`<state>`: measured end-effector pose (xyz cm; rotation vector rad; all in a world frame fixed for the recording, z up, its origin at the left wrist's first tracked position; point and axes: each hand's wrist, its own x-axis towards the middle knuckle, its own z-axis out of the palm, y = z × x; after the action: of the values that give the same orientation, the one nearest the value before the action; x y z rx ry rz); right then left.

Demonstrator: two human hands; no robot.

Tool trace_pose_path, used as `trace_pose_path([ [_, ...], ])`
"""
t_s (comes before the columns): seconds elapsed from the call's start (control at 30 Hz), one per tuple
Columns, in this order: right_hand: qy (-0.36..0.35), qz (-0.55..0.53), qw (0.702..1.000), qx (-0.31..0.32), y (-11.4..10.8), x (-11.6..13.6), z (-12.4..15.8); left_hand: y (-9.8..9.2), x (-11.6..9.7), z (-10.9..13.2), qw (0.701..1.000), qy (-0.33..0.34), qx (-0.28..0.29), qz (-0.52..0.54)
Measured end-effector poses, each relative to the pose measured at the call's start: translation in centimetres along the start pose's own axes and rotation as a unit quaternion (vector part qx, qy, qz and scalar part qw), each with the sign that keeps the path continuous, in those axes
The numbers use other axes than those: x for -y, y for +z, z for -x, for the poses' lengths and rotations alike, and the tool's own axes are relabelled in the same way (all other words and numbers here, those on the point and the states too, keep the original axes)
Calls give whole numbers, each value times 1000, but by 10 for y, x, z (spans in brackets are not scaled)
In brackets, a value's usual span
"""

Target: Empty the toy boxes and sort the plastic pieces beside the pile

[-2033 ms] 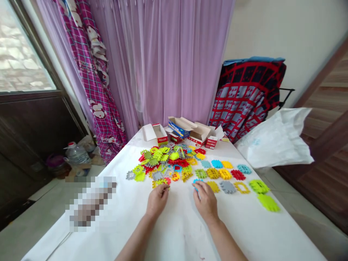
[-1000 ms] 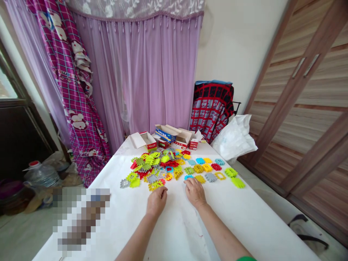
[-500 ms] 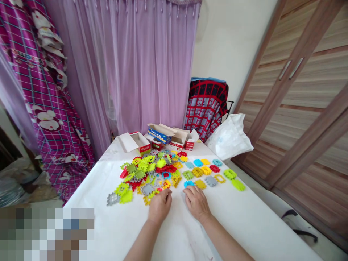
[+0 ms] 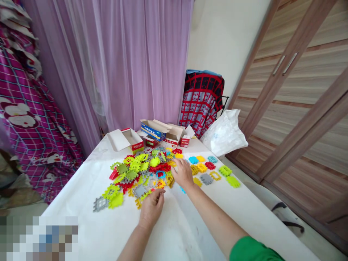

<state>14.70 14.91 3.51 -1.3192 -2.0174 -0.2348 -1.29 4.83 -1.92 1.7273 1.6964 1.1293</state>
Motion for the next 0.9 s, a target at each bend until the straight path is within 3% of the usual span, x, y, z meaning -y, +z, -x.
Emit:
trace_pose_path([
  [0.13, 63, 6, 997, 42, 25, 12, -51, 1, 0, 1, 1000, 2, 5, -12],
  [0.23, 85, -22, 993, 76, 41, 16, -65, 3, 2, 1, 1000, 2, 2, -14],
  [0.3, 136, -78, 984, 86, 48, 13, -69, 4, 3, 1, 1000, 3, 2, -12],
  [0.37, 222, -192, 953, 73, 50, 6, -71, 4, 4, 1, 1000, 0, 6, -10],
  [0.43, 297, -309, 902, 50, 49, -4, -70, 4, 4, 0, 1000, -5, 14, -6],
  [0.5, 338, -378, 861, 43, 44, -13, -65, 3, 4, 0, 1000, -10, 18, -2],
  [0.67, 373, -442, 813, 68, 25, -23, -34, 5, 7, -2, 999, -15, 3, 31],
  [0.8, 364, -522, 765, 104, 8, -11, 8, 3, 4, -3, 994, -21, -28, 104],
  [0.9, 327, -545, 754, 163, 1, 4, 40, 0, 2, -5, 987, -45, -22, 152],
])
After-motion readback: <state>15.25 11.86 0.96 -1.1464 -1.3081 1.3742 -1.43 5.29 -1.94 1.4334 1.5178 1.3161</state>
